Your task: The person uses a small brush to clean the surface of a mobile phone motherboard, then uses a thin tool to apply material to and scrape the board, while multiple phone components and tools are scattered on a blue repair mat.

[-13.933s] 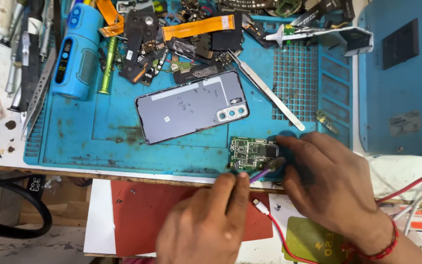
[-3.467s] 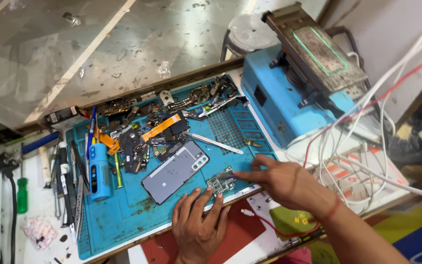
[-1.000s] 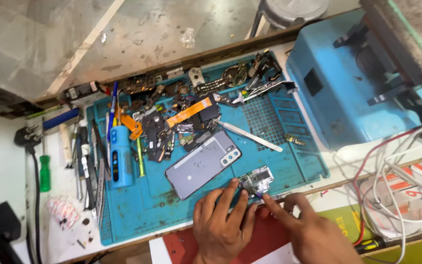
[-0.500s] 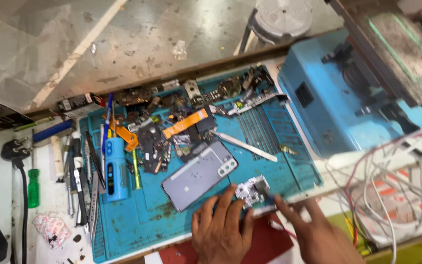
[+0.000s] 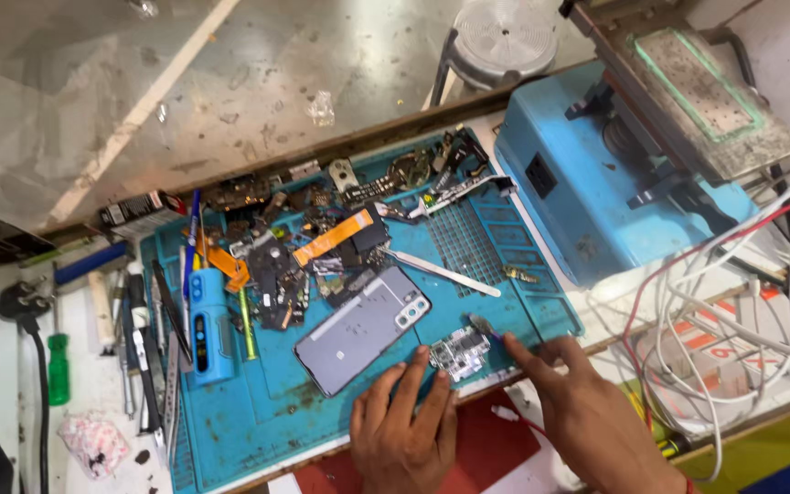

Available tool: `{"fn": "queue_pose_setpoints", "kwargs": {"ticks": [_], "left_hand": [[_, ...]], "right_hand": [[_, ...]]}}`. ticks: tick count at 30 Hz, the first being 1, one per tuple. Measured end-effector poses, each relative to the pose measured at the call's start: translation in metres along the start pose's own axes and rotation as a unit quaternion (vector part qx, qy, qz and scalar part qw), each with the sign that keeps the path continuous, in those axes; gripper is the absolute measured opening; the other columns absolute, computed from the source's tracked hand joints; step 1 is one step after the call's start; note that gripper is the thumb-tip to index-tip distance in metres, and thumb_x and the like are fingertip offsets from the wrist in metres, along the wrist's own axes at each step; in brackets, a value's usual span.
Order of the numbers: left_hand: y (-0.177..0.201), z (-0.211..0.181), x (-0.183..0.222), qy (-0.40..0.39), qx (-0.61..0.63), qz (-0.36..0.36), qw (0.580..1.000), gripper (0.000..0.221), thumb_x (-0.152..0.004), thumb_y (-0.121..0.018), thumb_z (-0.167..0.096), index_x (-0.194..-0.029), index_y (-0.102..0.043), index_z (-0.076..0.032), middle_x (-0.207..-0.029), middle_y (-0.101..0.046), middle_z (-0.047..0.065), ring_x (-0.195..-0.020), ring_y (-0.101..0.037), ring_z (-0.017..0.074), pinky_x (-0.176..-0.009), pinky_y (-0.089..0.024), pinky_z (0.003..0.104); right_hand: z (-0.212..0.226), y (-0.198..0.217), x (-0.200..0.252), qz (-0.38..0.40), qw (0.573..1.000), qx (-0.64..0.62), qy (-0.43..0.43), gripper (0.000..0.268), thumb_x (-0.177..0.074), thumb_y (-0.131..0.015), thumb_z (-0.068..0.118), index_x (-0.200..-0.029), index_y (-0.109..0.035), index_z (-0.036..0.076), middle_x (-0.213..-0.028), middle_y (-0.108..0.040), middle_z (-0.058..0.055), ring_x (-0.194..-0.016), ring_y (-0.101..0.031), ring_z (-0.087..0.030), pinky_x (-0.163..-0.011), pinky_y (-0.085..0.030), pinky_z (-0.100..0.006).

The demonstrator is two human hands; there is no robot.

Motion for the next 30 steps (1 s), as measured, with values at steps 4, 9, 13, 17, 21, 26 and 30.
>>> {"fn": "queue_pose_setpoints", "kwargs": {"ticks": [4, 9, 13, 17, 21, 26, 30], "left_hand": [[-0.001, -0.001, -0.001, 0.02, 0.006, 0.004, 1.0, 0.019, -0.084, -0.077, -0.03, -0.099, -0.08, -0.018, -0.124, -0.073, 0.004, -0.108, -0.066, 0.024, -0.084, -0.05, 0.042], [0.001, 0.001, 0.0, -0.006, 0.019, -0.011, 1.0, 0.02, -0.084, -0.079, -0.027, -0.101, -0.08, -0.016, -0.121, -0.074, 0.004, -0.106, -0.067, 0.0244, -0.084, -0.051, 0.041], [0.001, 0.003, -0.001, -0.028, 0.034, -0.027, 0.999, 0.019, -0.085, -0.083, -0.025, -0.102, -0.08, -0.018, -0.109, -0.073, 0.002, -0.1, -0.068, 0.0205, -0.081, -0.051, 0.04], [0.003, 0.004, -0.004, -0.048, 0.036, -0.046, 0.997, 0.018, -0.082, -0.084, -0.023, -0.098, -0.079, -0.017, -0.105, -0.073, 0.0, -0.096, -0.067, 0.0205, -0.078, -0.05, 0.04], [0.001, 0.002, -0.001, -0.032, 0.035, -0.042, 0.998, 0.015, -0.081, -0.084, -0.023, -0.093, -0.079, -0.018, -0.102, -0.073, -0.003, -0.095, -0.067, 0.0204, -0.079, -0.051, 0.04], [0.0, 0.0, -0.002, -0.033, 0.024, -0.057, 0.998, 0.011, -0.08, -0.083, -0.021, -0.091, -0.08, -0.019, -0.102, -0.073, -0.004, -0.095, -0.067, 0.0192, -0.079, -0.051, 0.039], [-0.002, 0.003, -0.004, -0.027, 0.02, -0.054, 0.998, 0.013, -0.079, -0.084, -0.024, -0.091, -0.08, -0.019, -0.102, -0.073, -0.004, -0.095, -0.067, 0.0189, -0.079, -0.051, 0.039]], "right_hand": [[0.028, 0.006, 0.001, 0.081, 0.997, 0.007, 0.013, 0.081, -0.079, -0.054, 0.004, -0.153, -0.051, 0.038, -0.125, -0.059, -0.006, -0.069, -0.076, -0.032, -0.07, -0.06, -0.048], [0.029, 0.011, -0.003, 0.012, 0.999, 0.013, 0.038, 0.077, -0.079, -0.055, 0.006, -0.151, -0.054, 0.034, -0.12, -0.059, -0.009, -0.068, -0.074, -0.034, -0.063, -0.06, -0.048], [0.014, 0.015, -0.012, 0.016, 0.996, 0.019, -0.082, 0.069, -0.087, -0.061, 0.014, -0.151, -0.05, 0.038, -0.124, -0.058, -0.005, -0.067, -0.073, -0.035, -0.062, -0.06, -0.047], [0.015, -0.003, 0.004, 0.073, 0.997, 0.017, 0.003, 0.079, -0.08, -0.059, 0.007, -0.152, -0.051, 0.037, -0.122, -0.057, -0.005, -0.068, -0.074, -0.034, -0.064, -0.06, -0.048], [-0.007, -0.018, 0.014, 0.098, 0.992, 0.069, -0.034, 0.084, -0.082, -0.054, 0.004, -0.157, -0.046, 0.042, -0.122, -0.056, -0.003, -0.068, -0.075, -0.028, -0.065, -0.063, -0.042], [0.01, -0.01, -0.008, -0.003, 0.998, 0.023, 0.064, 0.072, -0.078, -0.059, 0.007, -0.147, -0.051, 0.028, -0.124, -0.055, -0.011, -0.071, -0.073, -0.037, -0.064, -0.061, -0.047], [0.009, -0.007, -0.003, 0.105, 0.993, 0.055, -0.021, 0.08, -0.083, -0.058, 0.009, -0.155, -0.048, 0.043, -0.121, -0.056, -0.001, -0.07, -0.077, -0.025, -0.067, -0.062, -0.043]]}}
Point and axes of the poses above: each hand's wrist, its own x-axis away from the middle knuckle, its own y-axis out of the back of the hand, z = x × y, the point moved 2 cm from there along -x, towards the middle knuckle
